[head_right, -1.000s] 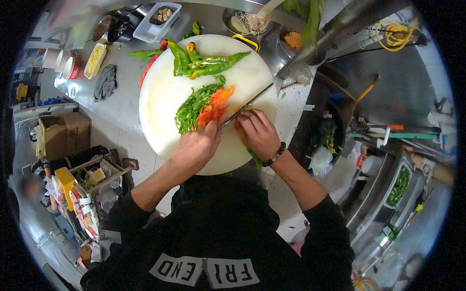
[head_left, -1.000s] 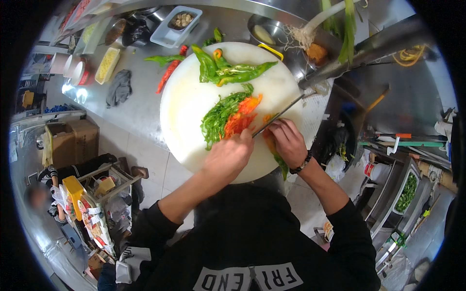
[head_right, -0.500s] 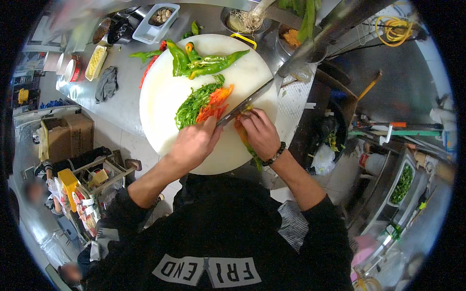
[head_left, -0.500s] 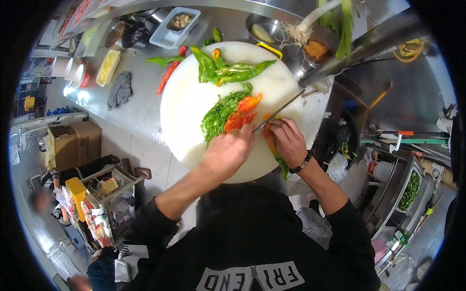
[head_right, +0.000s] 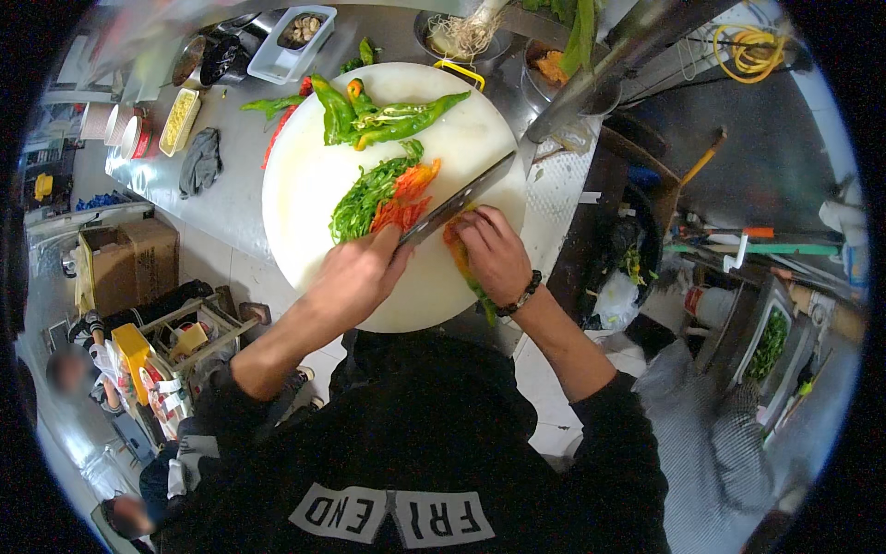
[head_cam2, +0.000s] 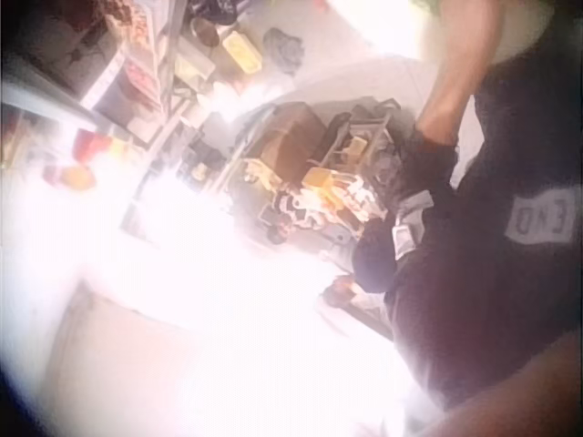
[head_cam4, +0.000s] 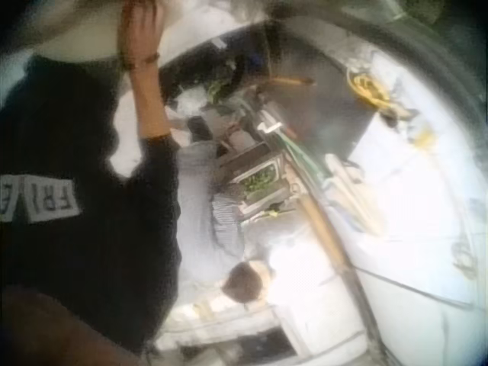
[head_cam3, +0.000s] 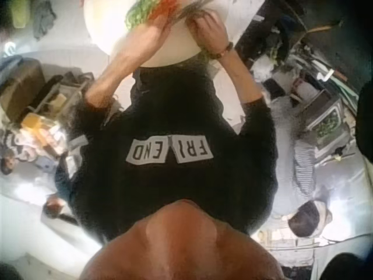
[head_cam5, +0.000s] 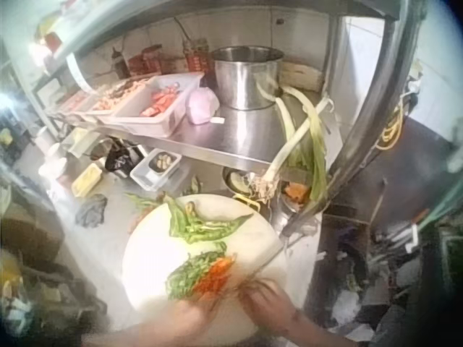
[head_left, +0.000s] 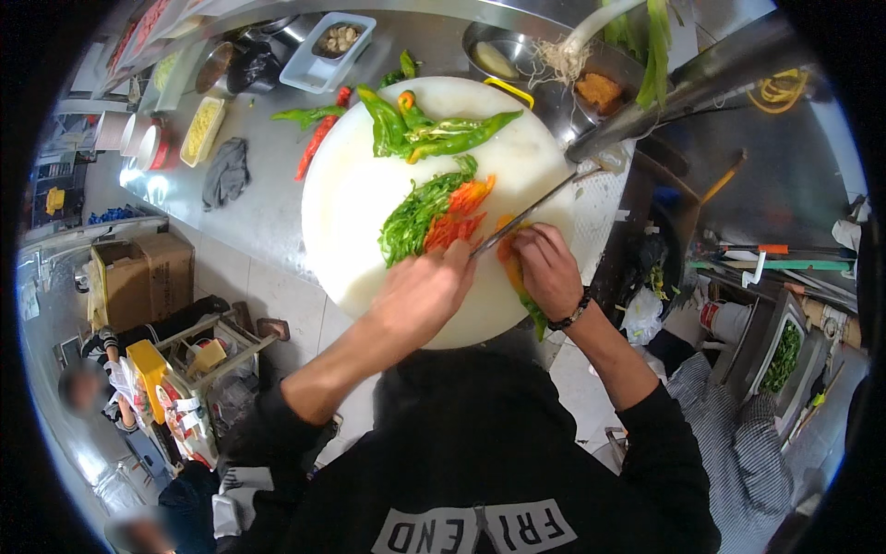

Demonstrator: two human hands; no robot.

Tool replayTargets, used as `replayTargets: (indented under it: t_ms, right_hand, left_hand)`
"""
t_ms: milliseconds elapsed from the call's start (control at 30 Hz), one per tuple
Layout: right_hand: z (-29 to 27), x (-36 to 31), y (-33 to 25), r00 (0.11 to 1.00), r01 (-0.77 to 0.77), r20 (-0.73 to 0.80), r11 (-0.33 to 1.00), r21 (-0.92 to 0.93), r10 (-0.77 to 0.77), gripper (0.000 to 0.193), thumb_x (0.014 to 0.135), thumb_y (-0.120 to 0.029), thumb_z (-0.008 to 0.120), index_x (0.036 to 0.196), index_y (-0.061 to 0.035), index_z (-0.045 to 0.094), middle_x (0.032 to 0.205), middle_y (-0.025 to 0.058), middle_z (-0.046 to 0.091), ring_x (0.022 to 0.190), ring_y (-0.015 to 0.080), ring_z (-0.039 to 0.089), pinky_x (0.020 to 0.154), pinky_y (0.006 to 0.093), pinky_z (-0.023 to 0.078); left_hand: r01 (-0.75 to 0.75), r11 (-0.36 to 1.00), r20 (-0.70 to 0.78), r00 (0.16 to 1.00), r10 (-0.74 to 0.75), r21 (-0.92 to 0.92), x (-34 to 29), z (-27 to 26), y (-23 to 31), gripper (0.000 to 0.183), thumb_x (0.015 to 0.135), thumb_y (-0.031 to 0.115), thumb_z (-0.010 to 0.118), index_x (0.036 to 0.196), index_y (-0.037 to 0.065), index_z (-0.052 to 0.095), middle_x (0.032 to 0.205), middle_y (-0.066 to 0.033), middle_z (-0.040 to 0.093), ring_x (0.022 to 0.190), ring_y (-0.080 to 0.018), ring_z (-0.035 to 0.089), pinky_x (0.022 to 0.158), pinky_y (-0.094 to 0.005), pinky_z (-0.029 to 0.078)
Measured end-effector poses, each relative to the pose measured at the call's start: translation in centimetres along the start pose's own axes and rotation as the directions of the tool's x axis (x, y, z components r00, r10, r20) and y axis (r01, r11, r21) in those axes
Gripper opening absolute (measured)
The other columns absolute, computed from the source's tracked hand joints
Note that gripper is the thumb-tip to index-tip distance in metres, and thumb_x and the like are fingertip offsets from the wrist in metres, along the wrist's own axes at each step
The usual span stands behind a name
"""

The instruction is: The person slices green and red peppers into thin strips on a white cutting board using a knife. The sliced peppers are gathered into a pile on the board as the task progresses.

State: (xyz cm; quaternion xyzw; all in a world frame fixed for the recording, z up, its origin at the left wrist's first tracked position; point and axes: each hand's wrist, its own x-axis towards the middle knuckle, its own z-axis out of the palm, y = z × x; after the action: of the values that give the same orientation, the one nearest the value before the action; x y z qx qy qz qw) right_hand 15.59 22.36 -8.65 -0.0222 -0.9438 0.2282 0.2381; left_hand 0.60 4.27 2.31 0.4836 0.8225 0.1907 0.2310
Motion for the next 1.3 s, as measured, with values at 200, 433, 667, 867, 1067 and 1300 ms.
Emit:
replayTargets:
  t_ms: [200, 433, 667, 867, 1067, 1300]
  right_hand:
    - [0.3, 0.2, -0.1, 0.999, 0.009, -0.037, 0.999, 0.035, -0.007, 0.029, 0.080, 0.006, 0.073, 0.108, 0.0009, 0.068, 0.112, 0.0150, 0.071, 0.112, 0.0354, 0.067, 0.098, 0.0427, 0.057]
    - [0.1, 0.0, 0.0, 0.999, -0.015, -0.035, 0.998, 0.066, 0.017, 0.027, 0.079, 0.009, 0.073, 0.104, 0.0010, 0.068, 0.112, 0.0156, 0.071, 0.106, 0.0362, 0.068, 0.093, 0.0429, 0.058]
    - [0.3, 0.2, 0.1, 0.999, -0.003, -0.053, 0.994, 0.110, 0.009, 0.030, 0.077, 0.013, 0.073, 0.104, 0.0024, 0.067, 0.109, 0.0168, 0.071, 0.103, 0.0391, 0.068, 0.089, 0.0440, 0.058]
    - [0.3, -0.6, 0.4, 0.997, -0.016, -0.075, 0.996, 0.087, 0.023, 0.031, 0.079, 0.013, 0.074, 0.106, 0.0012, 0.066, 0.109, 0.0167, 0.071, 0.103, 0.0397, 0.068, 0.091, 0.0447, 0.058]
    - [0.4, -0.1, 0.1, 0.998, -0.038, -0.053, 0.992, 0.122, 0.045, 0.030, 0.078, 0.013, 0.074, 0.104, 0.0006, 0.065, 0.109, 0.0165, 0.071, 0.102, 0.0401, 0.068, 0.090, 0.0445, 0.058]
    - [0.3, -0.6, 0.4, 0.996, -0.057, -0.068, 0.992, 0.117, 0.065, 0.032, 0.077, 0.014, 0.074, 0.105, 0.0009, 0.065, 0.106, 0.0162, 0.072, 0.100, 0.0393, 0.069, 0.089, 0.0445, 0.058]
  left_hand:
    - [0.044, 0.999, 0.027, 0.999, -0.044, -0.001, -2.5, 0.4, 0.0, 0.023, 0.107, 0.021, 0.065, 0.101, 0.000, 0.057, 0.070, -0.0244, 0.068, 0.066, -0.0463, 0.070, 0.062, -0.0570, 0.056]
    - [0.034, 0.998, 0.009, 0.999, -0.034, -0.051, -0.4, 0.3, 0.0, 0.023, 0.107, 0.020, 0.065, 0.100, 0.000, 0.057, 0.068, -0.0235, 0.067, 0.064, -0.0464, 0.068, 0.060, -0.0569, 0.055]
    - [0.081, 0.995, -0.039, 0.996, -0.084, -0.053, -1.4, 2.8, 0.3, 0.022, 0.107, 0.020, 0.064, 0.101, 0.001, 0.058, 0.068, -0.0238, 0.066, 0.064, -0.0462, 0.069, 0.061, -0.0570, 0.056]
    - [0.039, 0.997, 0.056, 0.998, -0.035, -0.072, -1.6, -0.9, 0.3, 0.024, 0.107, 0.023, 0.065, 0.100, 0.001, 0.058, 0.068, -0.0247, 0.067, 0.066, -0.0472, 0.069, 0.061, -0.0566, 0.056]
    - [0.096, 0.991, -0.055, 0.993, -0.101, -0.092, -1.0, 3.5, 0.2, 0.024, 0.106, 0.022, 0.066, 0.098, 0.001, 0.059, 0.068, -0.0252, 0.067, 0.065, -0.0481, 0.069, 0.061, -0.0581, 0.056]
    - [0.115, 0.989, 0.058, 0.992, -0.110, -0.092, -2.7, 0.2, 0.2, 0.025, 0.107, 0.023, 0.065, 0.099, 0.000, 0.059, 0.068, -0.0263, 0.067, 0.065, -0.0498, 0.068, 0.062, -0.0584, 0.056]
